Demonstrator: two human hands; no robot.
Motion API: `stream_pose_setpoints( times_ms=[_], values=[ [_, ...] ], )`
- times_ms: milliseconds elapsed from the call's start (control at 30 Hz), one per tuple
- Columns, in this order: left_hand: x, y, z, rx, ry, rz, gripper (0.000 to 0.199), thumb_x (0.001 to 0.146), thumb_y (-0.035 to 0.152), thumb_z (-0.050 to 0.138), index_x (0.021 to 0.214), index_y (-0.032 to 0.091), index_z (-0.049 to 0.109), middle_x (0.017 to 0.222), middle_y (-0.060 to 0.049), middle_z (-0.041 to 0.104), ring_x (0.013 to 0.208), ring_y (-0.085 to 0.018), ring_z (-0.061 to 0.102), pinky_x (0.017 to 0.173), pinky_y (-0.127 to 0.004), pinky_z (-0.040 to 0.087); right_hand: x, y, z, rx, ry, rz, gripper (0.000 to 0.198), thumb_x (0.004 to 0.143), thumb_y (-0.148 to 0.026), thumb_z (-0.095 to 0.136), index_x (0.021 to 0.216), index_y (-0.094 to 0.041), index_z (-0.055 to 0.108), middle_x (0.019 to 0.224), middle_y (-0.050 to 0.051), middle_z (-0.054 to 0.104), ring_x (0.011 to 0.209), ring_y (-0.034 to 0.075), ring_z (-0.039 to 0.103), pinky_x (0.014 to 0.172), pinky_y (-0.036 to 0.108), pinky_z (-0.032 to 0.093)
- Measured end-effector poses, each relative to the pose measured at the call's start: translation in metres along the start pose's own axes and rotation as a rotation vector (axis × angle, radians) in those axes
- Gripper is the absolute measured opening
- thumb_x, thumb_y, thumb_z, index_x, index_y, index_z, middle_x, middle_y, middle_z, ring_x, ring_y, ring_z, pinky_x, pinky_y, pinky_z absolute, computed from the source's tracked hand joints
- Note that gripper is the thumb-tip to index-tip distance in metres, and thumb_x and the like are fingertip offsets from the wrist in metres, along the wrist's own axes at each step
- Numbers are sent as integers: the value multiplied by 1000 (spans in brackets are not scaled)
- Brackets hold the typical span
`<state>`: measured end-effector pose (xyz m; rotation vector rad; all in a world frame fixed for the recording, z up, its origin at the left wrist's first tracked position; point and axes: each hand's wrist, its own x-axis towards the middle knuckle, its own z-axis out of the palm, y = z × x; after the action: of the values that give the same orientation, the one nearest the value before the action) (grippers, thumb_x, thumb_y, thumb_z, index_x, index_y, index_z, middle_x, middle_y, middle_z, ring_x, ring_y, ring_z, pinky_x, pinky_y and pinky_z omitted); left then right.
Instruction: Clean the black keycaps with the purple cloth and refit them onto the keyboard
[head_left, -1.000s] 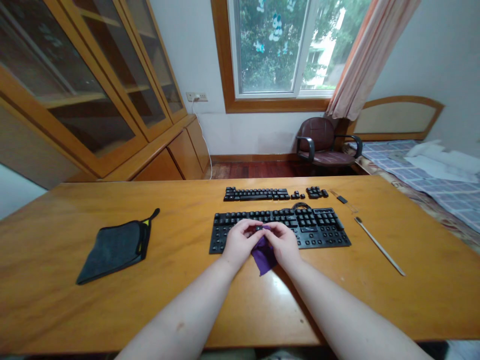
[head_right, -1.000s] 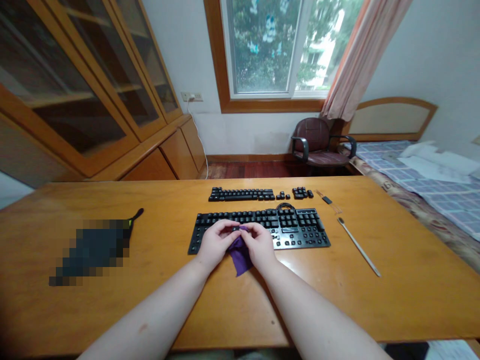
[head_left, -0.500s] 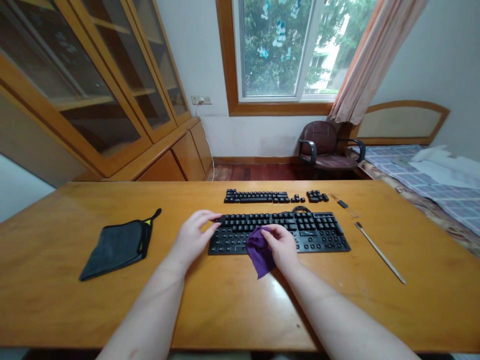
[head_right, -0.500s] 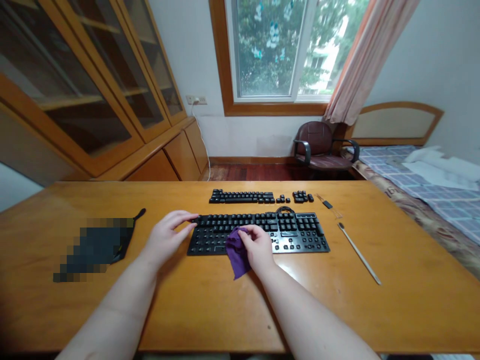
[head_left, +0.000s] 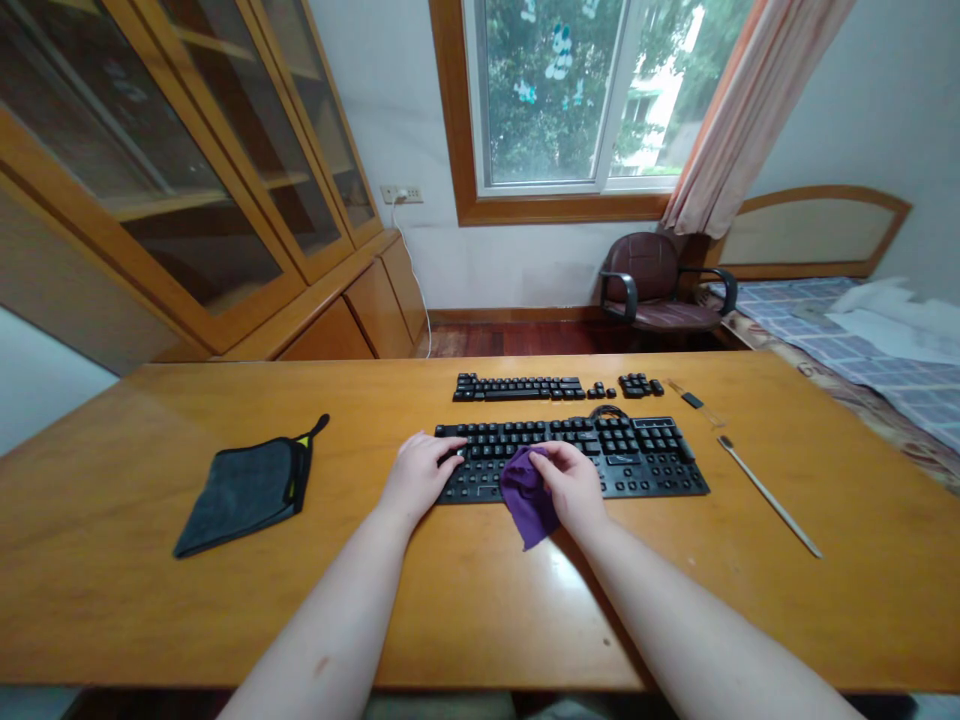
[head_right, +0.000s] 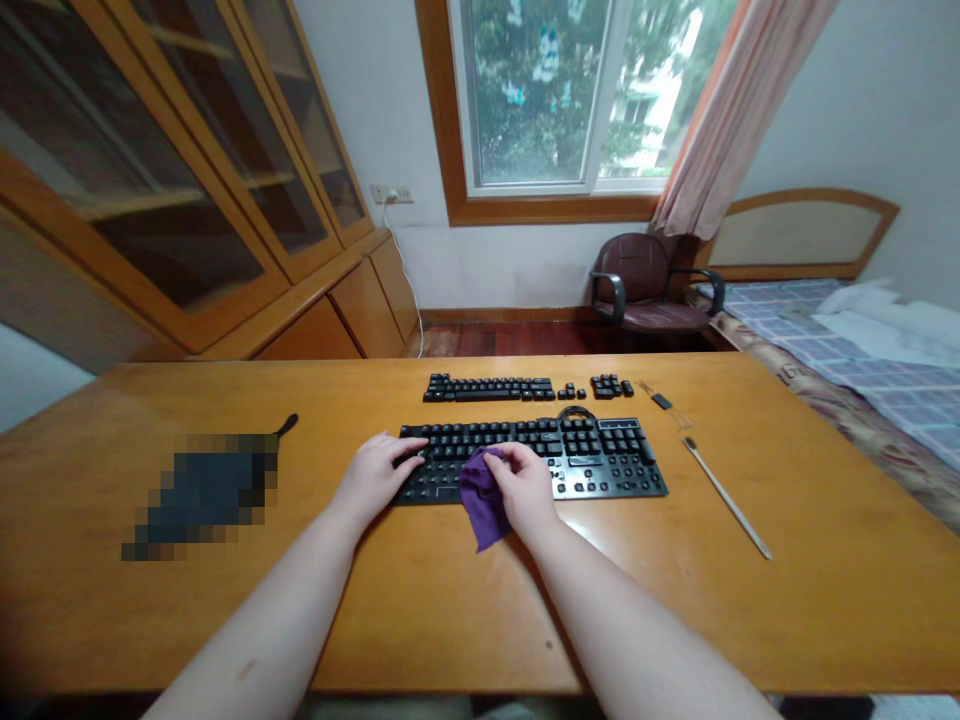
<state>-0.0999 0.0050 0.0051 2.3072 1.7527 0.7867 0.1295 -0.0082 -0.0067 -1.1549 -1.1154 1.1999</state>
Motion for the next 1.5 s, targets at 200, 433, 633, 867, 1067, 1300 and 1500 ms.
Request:
stream_pose_setpoints(
  times_ms=[200, 433, 633, 867, 1067, 1300, 1500],
  values=[
    [1, -1, 3, 26, 10, -41, 19, 79, 31, 58, 94, 27, 69, 91, -4, 72, 86, -21, 64, 100, -46, 33, -1, -1, 1, 4, 12, 3, 19, 71, -35, 66, 81, -19, 67, 73, 3, 67, 62, 16, 58, 55, 27, 44],
    [0, 0, 3, 9, 4, -34, 19, 79, 33, 57, 94, 28, 69, 92, -4, 72, 87, -21, 63, 101, -47, 31, 0, 1, 0, 1, 7, -16, 21, 71, -36, 65, 82, -19, 67, 75, 4, 67, 61, 16, 58, 52, 26, 44],
    [0, 2, 5, 28, 24, -30, 14, 78, 31, 58, 86, 28, 70, 91, -3, 72, 88, -21, 63, 101, -47, 31, 0, 2, 0, -2, 6, -27, 22, 71, -38, 65, 82, -19, 67, 75, 4, 68, 63, 17, 59, 54, 27, 46],
    [1, 2, 5, 8, 14, -26, 12, 78, 30, 59, 82, 27, 70, 90, -1, 72, 84, -20, 64, 99, -45, 34, 0, 0, 0, 0, 10, -25, 20, 71, -36, 66, 82, -19, 67, 76, 4, 69, 67, 18, 61, 60, 29, 47],
    [1, 4, 4, 35, 4, 27, 17, 80, 31, 56, 85, 26, 71, 93, -3, 72, 85, -22, 61, 84, -38, 44, 0, -1, 1, -3, 19, -12, 22, 69, -37, 66, 80, -19, 67, 75, 4, 68, 63, 18, 60, 54, 28, 45],
    [0, 3, 4, 22, 12, 22, 18, 80, 32, 55, 86, 26, 71, 91, -2, 72, 84, -22, 61, 79, -36, 46, 0, 0, 1, -9, 19, -9, 21, 69, -37, 66, 80, -19, 67, 73, 3, 68, 59, 16, 58, 51, 26, 44],
    [0, 2, 5, 34, 5, -4, 17, 80, 32, 56, 85, 27, 71, 91, -1, 72, 84, -22, 62, 76, -35, 46, 0, -1, 1, -2, 16, -15, 19, 69, -35, 66, 80, -19, 67, 74, 3, 68, 61, 17, 59, 53, 27, 44]
  ],
)
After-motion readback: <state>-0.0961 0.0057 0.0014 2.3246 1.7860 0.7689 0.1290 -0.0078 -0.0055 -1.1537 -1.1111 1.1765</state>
